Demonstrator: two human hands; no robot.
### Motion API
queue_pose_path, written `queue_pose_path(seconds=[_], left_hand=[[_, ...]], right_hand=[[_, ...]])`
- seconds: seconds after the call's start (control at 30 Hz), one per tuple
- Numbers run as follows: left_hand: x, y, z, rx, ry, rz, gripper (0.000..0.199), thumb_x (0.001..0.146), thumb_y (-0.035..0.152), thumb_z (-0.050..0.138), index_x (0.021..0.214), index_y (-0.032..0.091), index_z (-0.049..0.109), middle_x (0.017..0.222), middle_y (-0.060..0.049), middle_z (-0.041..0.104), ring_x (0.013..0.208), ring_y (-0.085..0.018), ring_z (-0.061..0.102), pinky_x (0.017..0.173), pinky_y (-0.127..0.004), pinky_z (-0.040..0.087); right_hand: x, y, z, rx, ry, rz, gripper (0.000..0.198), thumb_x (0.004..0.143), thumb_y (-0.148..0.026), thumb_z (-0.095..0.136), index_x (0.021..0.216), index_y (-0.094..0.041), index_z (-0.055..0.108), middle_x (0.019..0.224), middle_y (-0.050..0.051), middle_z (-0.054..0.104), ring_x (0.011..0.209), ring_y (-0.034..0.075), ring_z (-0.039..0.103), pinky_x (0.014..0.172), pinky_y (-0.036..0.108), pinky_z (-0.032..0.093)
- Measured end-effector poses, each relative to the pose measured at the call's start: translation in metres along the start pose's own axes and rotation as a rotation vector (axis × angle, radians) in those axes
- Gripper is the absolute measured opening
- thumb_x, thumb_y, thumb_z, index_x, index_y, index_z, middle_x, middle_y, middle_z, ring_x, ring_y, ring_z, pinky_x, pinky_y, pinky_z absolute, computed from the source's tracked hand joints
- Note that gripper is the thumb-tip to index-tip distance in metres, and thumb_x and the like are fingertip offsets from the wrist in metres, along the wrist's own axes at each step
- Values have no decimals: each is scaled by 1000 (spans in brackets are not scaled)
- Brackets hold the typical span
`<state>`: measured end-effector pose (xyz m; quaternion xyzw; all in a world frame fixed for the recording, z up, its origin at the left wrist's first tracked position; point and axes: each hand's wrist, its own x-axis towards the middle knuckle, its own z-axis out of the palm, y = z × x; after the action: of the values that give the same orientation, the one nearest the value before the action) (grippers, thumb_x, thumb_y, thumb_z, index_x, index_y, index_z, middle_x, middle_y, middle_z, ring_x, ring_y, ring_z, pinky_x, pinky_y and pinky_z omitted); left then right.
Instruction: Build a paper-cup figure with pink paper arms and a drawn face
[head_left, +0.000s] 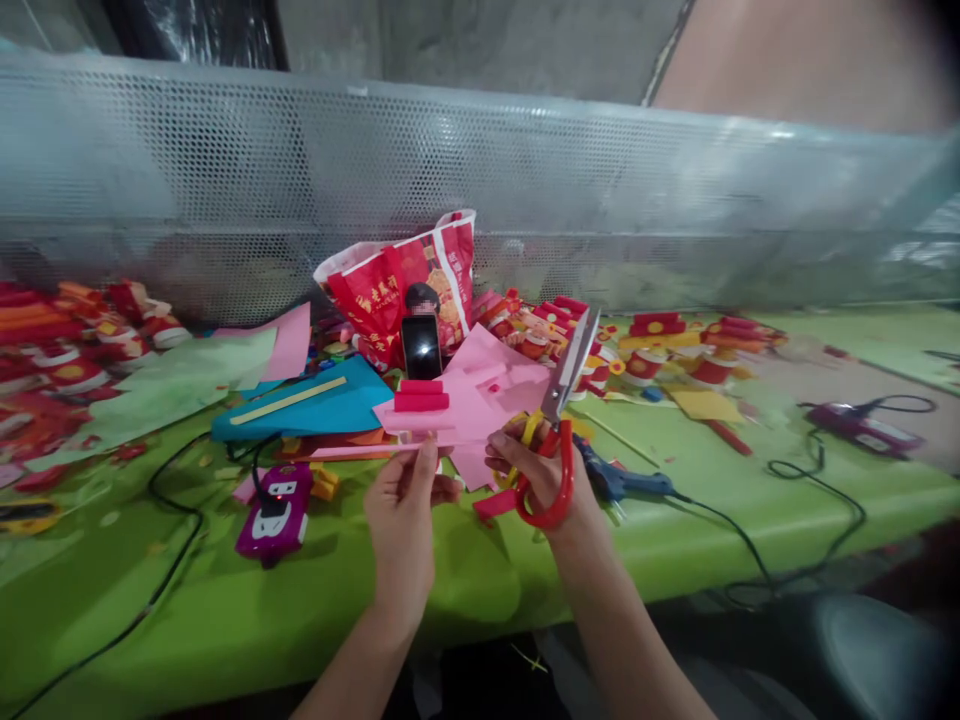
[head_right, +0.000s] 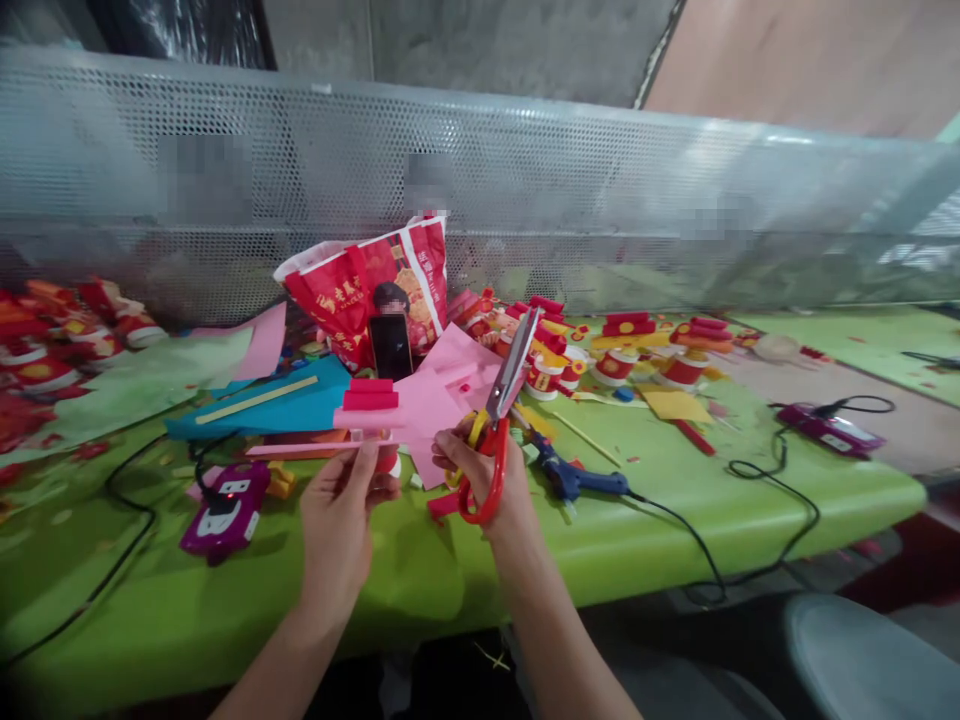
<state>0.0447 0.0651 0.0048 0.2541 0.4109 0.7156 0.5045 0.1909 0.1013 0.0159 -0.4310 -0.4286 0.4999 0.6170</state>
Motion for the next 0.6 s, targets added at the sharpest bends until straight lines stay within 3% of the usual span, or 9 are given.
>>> queue_pose_path(seconds=[0.3, 0.47, 0.6], left_hand=[[-7, 2, 2, -49, -18, -14, 32, 73, 41, 88, 84, 14, 75, 68, -2, 72, 53, -10, 64, 53, -20, 54], [-8, 5, 2, -70, 15, 32, 30, 74, 39, 88, 86, 15, 75, 77, -3, 76, 53, -8, 64, 52, -19, 53], [-7, 13, 1, -82, 65, 69, 29, 75, 40, 87, 88, 16, 77, 80, -2, 77, 51, -7, 61, 53, -19, 53]], right_hand=[[-5, 2, -4, -37, 24, -79, 40, 63, -38, 94, 82, -19, 64, 75, -1, 67, 70, 17, 70, 71, 31, 61], [-12, 2, -6, -39, 53, -65, 41, 65, -41, 93, 88, -20, 66, 85, 2, 71, 77, 20, 72, 74, 35, 63], [-35, -3, -15, -120, 33, -88, 43, 72, -55, 85, 90, -21, 66, 86, 6, 71, 72, 20, 68, 71, 37, 61]])
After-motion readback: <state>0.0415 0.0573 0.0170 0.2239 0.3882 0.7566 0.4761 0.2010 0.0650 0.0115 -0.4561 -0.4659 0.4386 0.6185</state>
